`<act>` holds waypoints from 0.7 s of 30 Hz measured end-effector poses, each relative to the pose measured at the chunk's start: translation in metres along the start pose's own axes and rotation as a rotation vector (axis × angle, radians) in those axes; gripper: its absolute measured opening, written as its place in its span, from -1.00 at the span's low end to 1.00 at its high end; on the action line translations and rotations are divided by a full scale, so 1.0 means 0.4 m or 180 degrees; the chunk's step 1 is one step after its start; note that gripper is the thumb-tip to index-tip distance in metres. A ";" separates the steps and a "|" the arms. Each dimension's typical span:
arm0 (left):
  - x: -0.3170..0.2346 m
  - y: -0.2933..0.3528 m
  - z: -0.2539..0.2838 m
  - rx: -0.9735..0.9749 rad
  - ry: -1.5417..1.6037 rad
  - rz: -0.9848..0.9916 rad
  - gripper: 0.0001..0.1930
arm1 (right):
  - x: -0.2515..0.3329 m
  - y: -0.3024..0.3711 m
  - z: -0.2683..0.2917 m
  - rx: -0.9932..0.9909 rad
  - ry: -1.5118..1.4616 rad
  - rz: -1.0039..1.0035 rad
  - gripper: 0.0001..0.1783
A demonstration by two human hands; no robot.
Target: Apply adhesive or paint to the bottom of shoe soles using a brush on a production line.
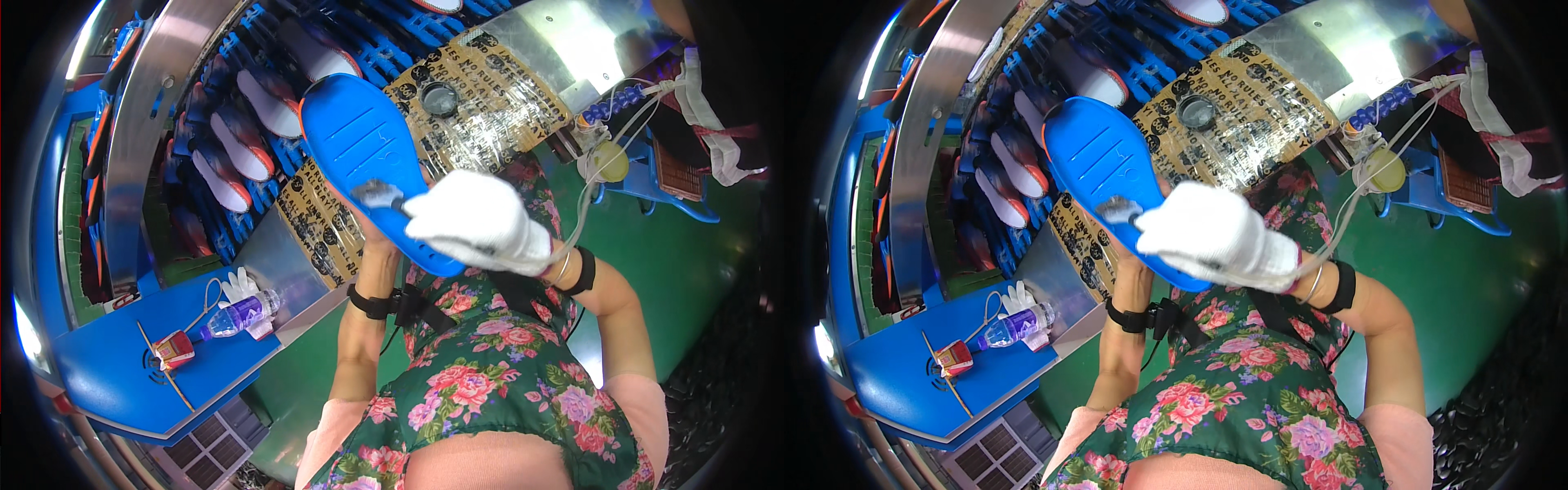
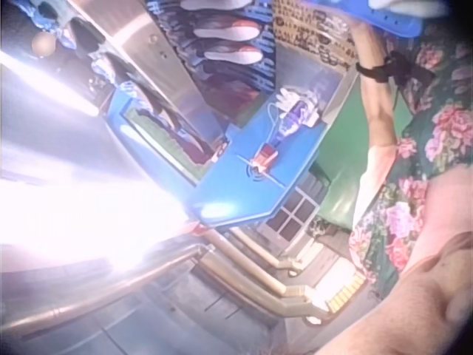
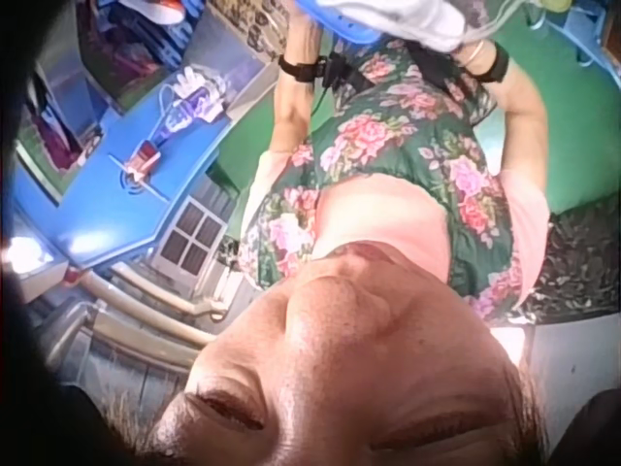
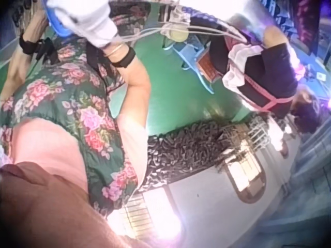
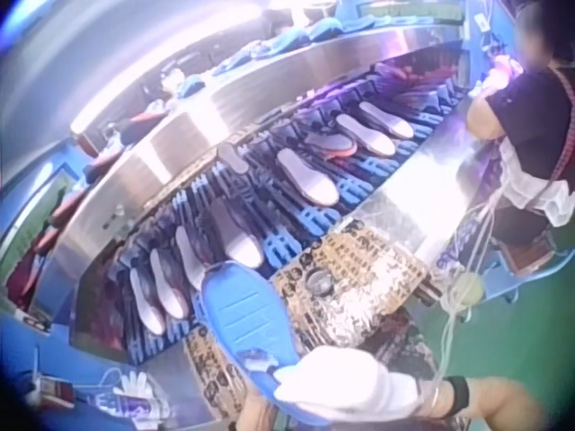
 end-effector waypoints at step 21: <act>-0.040 -0.044 -0.017 0.0435 0.0312 -0.0352 0.13 | 0.034 0.075 -0.031 0.0020 -0.0334 -0.0430 -0.72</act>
Point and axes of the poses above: each hand's wrist, its own y-axis away from the middle knuckle, its own z-axis out of the back of the hand, x = y × z, the point moved 3 cm from there along -y, towards the middle knuckle
